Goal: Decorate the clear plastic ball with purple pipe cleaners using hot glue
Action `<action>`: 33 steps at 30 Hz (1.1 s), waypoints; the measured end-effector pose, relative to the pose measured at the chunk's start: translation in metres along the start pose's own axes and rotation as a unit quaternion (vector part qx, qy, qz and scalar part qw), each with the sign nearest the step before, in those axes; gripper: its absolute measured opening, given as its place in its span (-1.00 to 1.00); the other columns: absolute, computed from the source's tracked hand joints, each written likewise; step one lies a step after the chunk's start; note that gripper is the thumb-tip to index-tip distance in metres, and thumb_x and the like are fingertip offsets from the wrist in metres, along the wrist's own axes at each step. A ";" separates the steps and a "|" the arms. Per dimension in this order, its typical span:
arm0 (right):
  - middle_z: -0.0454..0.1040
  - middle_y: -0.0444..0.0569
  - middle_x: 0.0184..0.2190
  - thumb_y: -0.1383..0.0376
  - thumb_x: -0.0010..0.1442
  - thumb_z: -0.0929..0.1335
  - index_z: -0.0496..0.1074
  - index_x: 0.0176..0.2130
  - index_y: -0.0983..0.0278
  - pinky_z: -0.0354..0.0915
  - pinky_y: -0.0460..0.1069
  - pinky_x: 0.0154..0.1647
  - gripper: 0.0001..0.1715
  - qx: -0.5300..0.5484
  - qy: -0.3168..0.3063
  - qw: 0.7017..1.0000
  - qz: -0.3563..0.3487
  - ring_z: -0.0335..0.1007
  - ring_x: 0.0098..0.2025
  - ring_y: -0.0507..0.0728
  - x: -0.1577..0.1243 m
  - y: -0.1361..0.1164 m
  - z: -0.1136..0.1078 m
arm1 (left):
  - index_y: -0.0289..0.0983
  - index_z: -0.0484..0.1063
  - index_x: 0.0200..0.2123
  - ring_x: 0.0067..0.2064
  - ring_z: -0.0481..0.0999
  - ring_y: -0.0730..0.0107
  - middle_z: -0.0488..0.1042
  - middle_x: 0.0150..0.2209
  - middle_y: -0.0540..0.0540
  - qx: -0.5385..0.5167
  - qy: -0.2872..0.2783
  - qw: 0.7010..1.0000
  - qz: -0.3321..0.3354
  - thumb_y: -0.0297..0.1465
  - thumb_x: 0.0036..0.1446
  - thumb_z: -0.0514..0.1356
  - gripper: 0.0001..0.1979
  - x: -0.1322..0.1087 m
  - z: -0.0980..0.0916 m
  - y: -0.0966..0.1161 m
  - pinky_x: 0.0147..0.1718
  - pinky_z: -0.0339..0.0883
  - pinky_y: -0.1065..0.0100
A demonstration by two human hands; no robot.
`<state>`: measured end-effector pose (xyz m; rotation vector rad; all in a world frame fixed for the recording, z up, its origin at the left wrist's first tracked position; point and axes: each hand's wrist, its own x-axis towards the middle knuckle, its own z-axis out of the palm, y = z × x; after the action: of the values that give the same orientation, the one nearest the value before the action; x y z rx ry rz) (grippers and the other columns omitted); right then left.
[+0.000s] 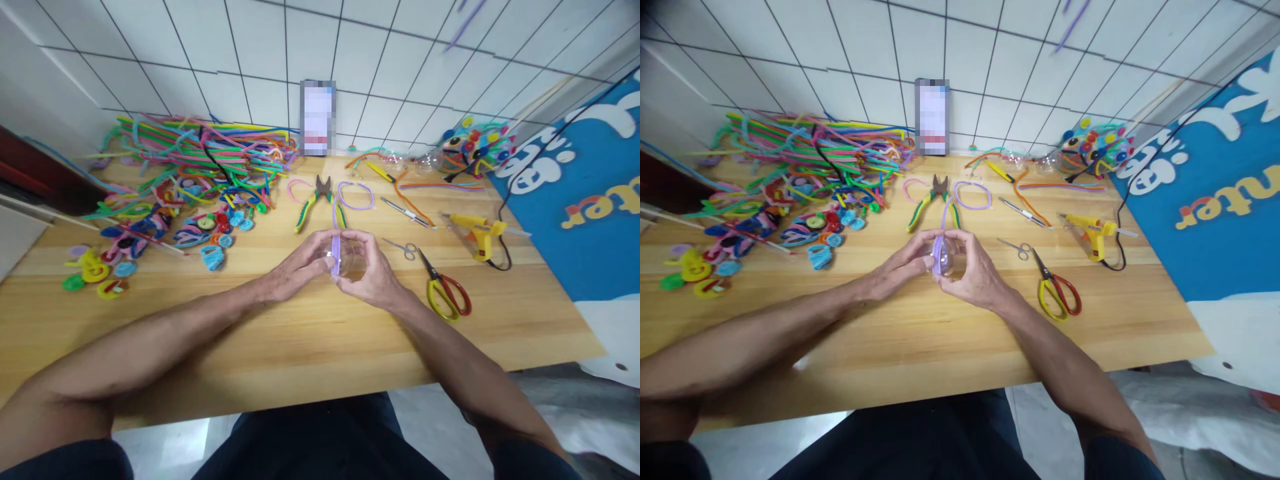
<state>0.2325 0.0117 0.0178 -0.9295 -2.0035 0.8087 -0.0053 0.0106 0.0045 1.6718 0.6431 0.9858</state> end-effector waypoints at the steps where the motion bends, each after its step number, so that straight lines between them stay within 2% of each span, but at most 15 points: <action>1: 0.51 0.16 0.33 0.25 0.15 0.60 0.26 0.36 0.10 0.52 0.30 0.34 -0.08 -0.005 0.001 1.000 -0.010 0.57 0.29 0.35 0.000 0.001 0.000 | -0.06 0.29 0.52 0.51 0.42 -0.10 0.40 0.50 -0.23 -0.002 -0.003 1.000 -0.001 -0.08 0.56 0.22 -0.42 0.000 0.000 0.000 0.54 0.28 -0.19; 5: 0.52 0.14 0.32 0.25 0.16 0.60 0.26 0.37 0.09 0.56 0.28 0.29 -0.08 -0.007 0.001 1.000 -0.024 0.60 0.25 0.34 0.000 0.005 0.000 | -0.05 0.29 0.52 0.50 0.42 -0.10 0.40 0.49 -0.24 -0.007 -0.010 1.000 -0.005 -0.09 0.55 0.25 -0.41 0.002 0.001 0.000 0.55 0.25 -0.17; 9: 0.53 0.13 0.32 0.27 0.14 0.60 0.28 0.37 0.08 0.57 0.27 0.26 -0.08 0.001 -0.007 1.000 -0.010 0.61 0.21 0.34 0.000 0.006 -0.001 | -0.06 0.29 0.51 0.46 0.46 -0.13 0.42 0.45 -0.26 -0.014 -0.009 1.000 -0.003 -0.06 0.51 0.30 -0.37 0.002 0.002 0.001 0.49 0.32 -0.20; 13: 0.52 0.13 0.34 0.22 0.16 0.62 0.31 0.37 0.08 0.55 0.29 0.28 -0.10 0.012 -0.025 1.000 -0.008 0.58 0.26 0.35 0.003 0.003 -0.005 | -0.09 0.32 0.48 0.43 0.48 -0.10 0.45 0.42 -0.27 -0.003 0.007 1.000 0.000 -0.06 0.49 0.32 -0.38 0.002 0.003 0.001 0.48 0.33 -0.18; 16: 0.51 0.10 0.36 0.19 0.25 0.59 0.36 0.36 0.06 0.52 0.30 0.33 -0.22 0.030 -0.057 0.998 -0.006 0.55 0.32 0.35 0.006 -0.001 -0.010 | -0.10 0.33 0.47 0.44 0.45 -0.09 0.44 0.43 -0.26 0.013 0.019 1.000 -0.007 -0.05 0.50 0.30 -0.40 0.003 0.003 0.000 0.50 0.29 -0.16; 20: 0.48 0.07 0.41 0.25 0.34 0.51 0.41 0.32 0.04 0.55 0.27 0.29 -0.38 0.045 -0.058 0.997 -0.007 0.49 0.40 0.33 0.009 -0.005 -0.013 | -0.09 0.34 0.47 0.46 0.43 -0.08 0.42 0.45 -0.25 0.023 0.022 0.999 0.003 -0.04 0.49 0.30 -0.39 0.004 0.002 -0.002 0.52 0.25 -0.15; 27: 0.55 0.10 0.33 0.31 0.28 0.51 0.42 0.27 0.07 0.60 0.25 0.22 -0.38 0.030 -0.034 0.999 -0.024 0.56 0.32 0.31 0.009 -0.002 -0.008 | -0.09 0.29 0.50 0.41 0.47 -0.05 0.46 0.40 -0.26 0.028 0.008 1.000 -0.003 -0.05 0.51 0.29 -0.37 0.003 0.002 -0.002 0.46 0.34 -0.14; 33: 0.55 0.09 0.32 0.34 0.23 0.52 0.42 0.27 0.07 0.61 0.24 0.21 -0.34 0.019 -0.034 0.999 -0.021 0.56 0.31 0.31 0.009 -0.004 -0.009 | -0.09 0.28 0.50 0.46 0.42 -0.08 0.42 0.43 -0.28 0.037 0.004 0.999 0.006 -0.05 0.51 0.30 -0.36 0.003 0.002 -0.001 0.49 0.29 -0.15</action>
<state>0.2348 0.0183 0.0290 -0.8447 -2.0514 0.8626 -0.0023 0.0122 0.0039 1.7389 0.6829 0.9868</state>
